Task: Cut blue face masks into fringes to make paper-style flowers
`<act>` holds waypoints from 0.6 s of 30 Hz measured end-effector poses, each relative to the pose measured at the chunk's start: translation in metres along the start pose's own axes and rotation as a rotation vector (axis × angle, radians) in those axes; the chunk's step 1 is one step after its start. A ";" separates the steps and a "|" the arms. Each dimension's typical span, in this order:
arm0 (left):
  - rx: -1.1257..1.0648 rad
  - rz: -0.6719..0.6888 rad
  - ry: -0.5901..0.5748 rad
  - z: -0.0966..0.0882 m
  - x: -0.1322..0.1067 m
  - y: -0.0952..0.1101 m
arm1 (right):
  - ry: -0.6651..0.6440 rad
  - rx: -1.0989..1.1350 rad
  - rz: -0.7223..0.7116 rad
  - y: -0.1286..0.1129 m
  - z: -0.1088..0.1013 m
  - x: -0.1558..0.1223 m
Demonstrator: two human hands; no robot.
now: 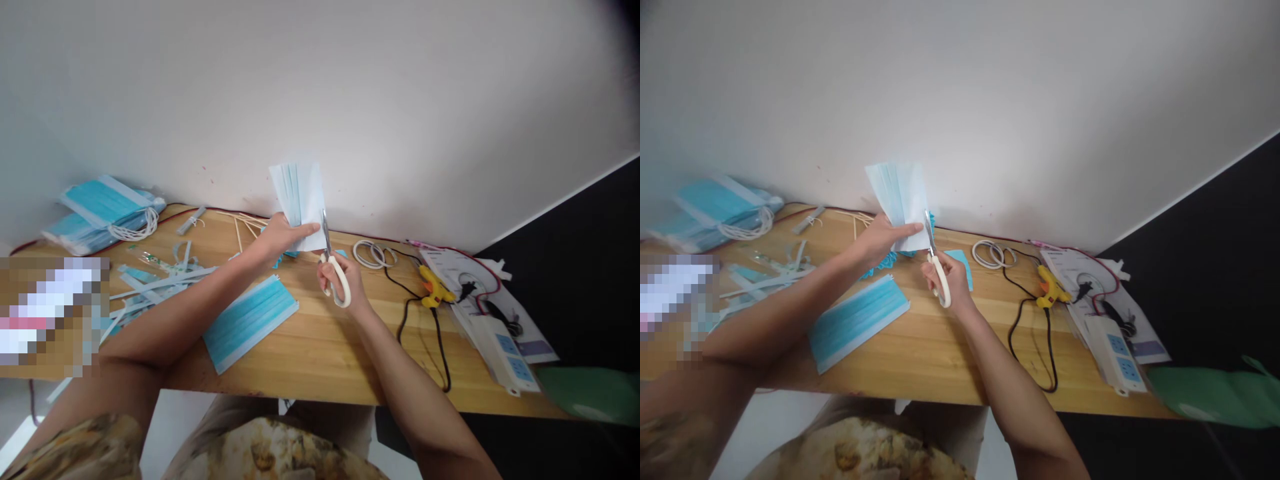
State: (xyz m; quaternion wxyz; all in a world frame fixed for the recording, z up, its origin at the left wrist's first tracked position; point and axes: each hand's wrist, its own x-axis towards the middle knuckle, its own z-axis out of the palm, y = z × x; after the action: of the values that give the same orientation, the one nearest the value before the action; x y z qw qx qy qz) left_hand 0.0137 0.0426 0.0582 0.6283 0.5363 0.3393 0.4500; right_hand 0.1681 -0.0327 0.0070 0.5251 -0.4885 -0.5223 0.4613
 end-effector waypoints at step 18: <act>0.019 0.022 0.034 -0.006 0.007 -0.004 | -0.003 -0.031 0.023 0.001 0.001 0.002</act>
State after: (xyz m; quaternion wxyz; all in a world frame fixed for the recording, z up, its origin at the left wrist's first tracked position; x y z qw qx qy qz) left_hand 0.0112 0.0509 0.0538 0.6124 0.5382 0.3484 0.4626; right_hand 0.1667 -0.0311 0.0065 0.5114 -0.5019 -0.5244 0.4600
